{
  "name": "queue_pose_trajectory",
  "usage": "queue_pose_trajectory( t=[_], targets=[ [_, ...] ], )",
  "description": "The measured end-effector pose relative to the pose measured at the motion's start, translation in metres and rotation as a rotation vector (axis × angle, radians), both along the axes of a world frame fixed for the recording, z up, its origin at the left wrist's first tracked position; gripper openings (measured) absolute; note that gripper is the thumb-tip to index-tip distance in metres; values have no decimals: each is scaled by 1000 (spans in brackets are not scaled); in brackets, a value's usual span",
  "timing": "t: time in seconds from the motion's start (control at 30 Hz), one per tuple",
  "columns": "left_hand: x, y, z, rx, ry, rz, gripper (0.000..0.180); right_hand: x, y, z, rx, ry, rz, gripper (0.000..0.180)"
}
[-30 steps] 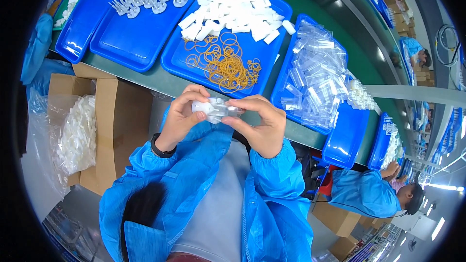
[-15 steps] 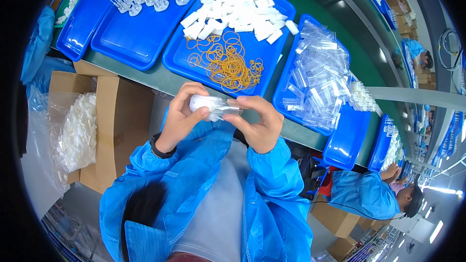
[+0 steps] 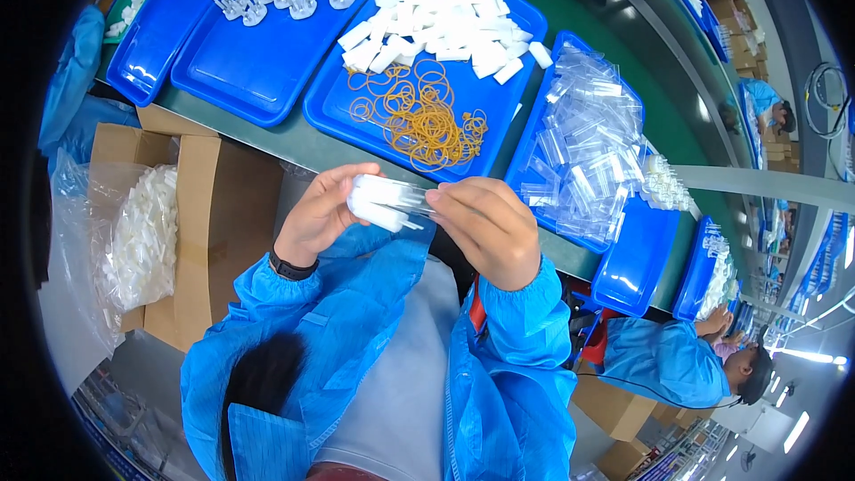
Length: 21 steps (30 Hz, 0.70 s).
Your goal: The person assembles components by sliding clear plastic sleeves over white plastic pieces by hand and securing bundles of the parts with a rubber band.
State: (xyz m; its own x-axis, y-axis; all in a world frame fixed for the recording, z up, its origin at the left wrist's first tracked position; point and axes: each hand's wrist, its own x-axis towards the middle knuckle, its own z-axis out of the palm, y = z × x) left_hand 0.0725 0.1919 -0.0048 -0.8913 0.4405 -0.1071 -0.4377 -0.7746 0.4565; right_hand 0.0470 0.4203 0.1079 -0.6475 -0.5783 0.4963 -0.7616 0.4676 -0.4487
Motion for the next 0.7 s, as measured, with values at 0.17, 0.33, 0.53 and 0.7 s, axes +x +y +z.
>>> queue_pose_trajectory(
  t=[0.17, 0.33, 0.53, 0.7],
  targets=[
    [0, 3, 4, -94, 51, -14, 31, -1, -12, 2, 67, -17, 72, 33],
    [-3, 8, 2, -110, 129, -3, 30, -1, -13, -8, 27, -45, 68, 35],
    [-4, 7, 26, -292, 124, -21, 35, -4, -5, -12, -36, -129, 36, 35],
    [-1, 15, 15, -238, 297, -1, 44, -3, 17, -3, -38, -222, -63, 34]
  ],
)
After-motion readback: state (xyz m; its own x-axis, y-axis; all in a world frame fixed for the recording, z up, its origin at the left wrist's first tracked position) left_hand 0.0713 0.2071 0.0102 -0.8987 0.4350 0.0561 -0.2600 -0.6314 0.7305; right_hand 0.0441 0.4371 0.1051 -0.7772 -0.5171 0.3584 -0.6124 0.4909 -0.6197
